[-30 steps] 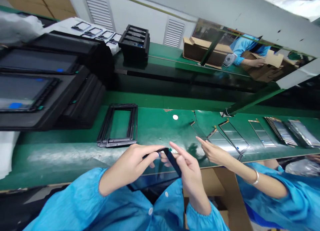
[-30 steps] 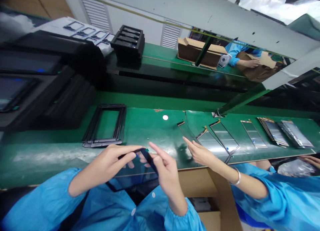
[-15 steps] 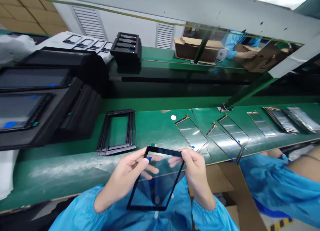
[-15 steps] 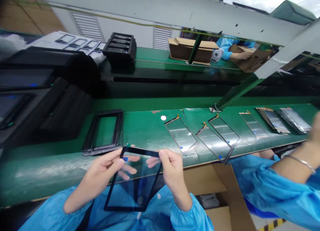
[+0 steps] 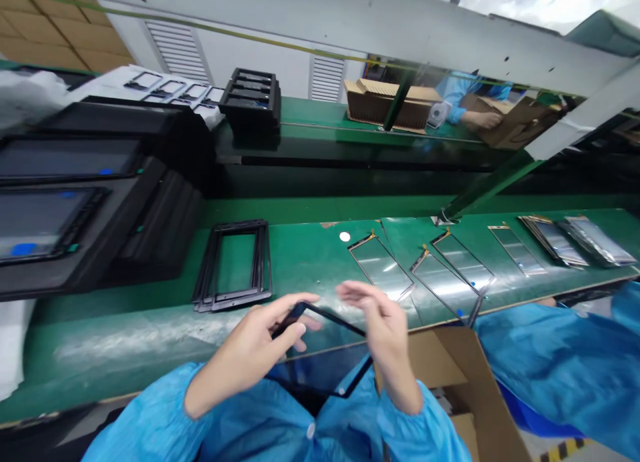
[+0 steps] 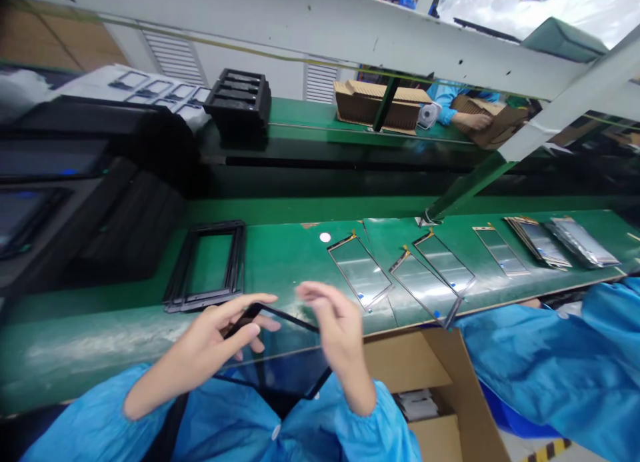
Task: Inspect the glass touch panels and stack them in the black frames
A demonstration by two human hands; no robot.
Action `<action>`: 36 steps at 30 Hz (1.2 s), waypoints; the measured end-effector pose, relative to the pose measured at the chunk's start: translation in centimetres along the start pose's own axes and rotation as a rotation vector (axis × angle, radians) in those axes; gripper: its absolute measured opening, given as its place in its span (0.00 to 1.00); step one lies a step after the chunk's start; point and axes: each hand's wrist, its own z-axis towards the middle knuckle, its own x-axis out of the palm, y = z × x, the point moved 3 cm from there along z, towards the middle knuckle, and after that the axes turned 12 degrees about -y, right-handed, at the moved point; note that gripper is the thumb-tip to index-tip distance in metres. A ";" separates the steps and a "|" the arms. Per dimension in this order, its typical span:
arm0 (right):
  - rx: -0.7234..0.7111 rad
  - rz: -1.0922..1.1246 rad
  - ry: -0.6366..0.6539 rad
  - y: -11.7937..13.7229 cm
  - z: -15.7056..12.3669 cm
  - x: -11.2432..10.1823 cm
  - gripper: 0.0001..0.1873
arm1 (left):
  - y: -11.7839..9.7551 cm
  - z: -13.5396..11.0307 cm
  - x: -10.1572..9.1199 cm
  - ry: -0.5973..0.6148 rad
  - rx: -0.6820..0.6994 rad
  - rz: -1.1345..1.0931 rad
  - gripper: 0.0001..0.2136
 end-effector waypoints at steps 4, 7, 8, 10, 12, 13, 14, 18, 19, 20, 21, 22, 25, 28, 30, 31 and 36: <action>0.072 -0.020 -0.096 -2.1 0.9 -4.2 0.24 | 0.9 -0.3 -0.8 -0.209 -0.090 -0.282 0.20; 0.236 0.124 -0.023 -3.3 0.3 -4.7 0.26 | 1.2 -0.4 -1.2 -0.310 -0.092 -0.337 0.22; 0.246 0.149 -0.028 -3.2 0.0 -4.5 0.25 | 1.3 -0.4 -1.2 -0.336 -0.095 -0.340 0.23; 0.230 0.157 -0.057 -2.7 -0.6 -3.8 0.22 | 1.4 -0.4 -1.3 -0.364 -0.093 -0.329 0.23; 0.204 0.150 -0.081 -1.9 -0.8 -3.2 0.18 | 1.4 -0.3 -1.5 -0.361 -0.057 -0.284 0.23; 0.196 0.146 -0.083 -1.6 -0.9 -2.9 0.17 | 1.3 -0.2 -1.7 -0.365 -0.013 -0.230 0.23; 0.190 0.143 -0.080 -1.4 -0.9 -2.8 0.16 | 1.1 -0.2 -1.9 -0.381 0.056 -0.146 0.23; 0.198 0.126 -0.045 -1.2 -1.2 -2.6 0.17 | -1.2 0.3 -2.3 -0.413 0.474 0.366 0.20; 0.204 0.128 -0.039 -1.2 -1.3 -2.6 0.17 | -1.8 0.4 -2.2 -0.362 0.553 0.459 0.17; 0.209 0.131 -0.036 -1.2 -1.4 -2.7 0.18 | -2.4 0.6 -2.1 -0.301 0.604 0.516 0.15; 0.215 0.133 -0.033 -1.2 -1.5 -2.7 0.18 | -2.8 0.8 -2.1 -0.247 0.624 0.548 0.14; 0.223 0.133 -0.030 -1.2 -1.5 -2.8 0.18 | -3.1 1.0 -2.1 -0.206 0.620 0.561 0.14; 0.267 0.161 -0.018 -1.4 -1.0 -3.1 0.21 | -3.3 1.5 -2.2 -0.166 0.470 0.511 0.12; 0.320 0.366 -0.013 -2.7 -0.5 -2.6 0.41 | -1.7 1.9 -1.6 -0.193 0.166 0.218 0.10; 0.343 0.481 0.021 -3.8 -0.6 -1.3 0.51 | 0.1 2.0 -0.5 -0.228 -0.009 -0.067 0.11; 0.349 0.483 0.023 -4.4 -0.7 -0.6 0.52 | 1.0 2.1 0.2 -0.234 -0.066 -0.190 0.14; 0.386 0.316 -0.084 -5.2 -1.3 1.2 0.48 | 3.3 1.4 2.6 -0.119 -0.199 -0.396 0.34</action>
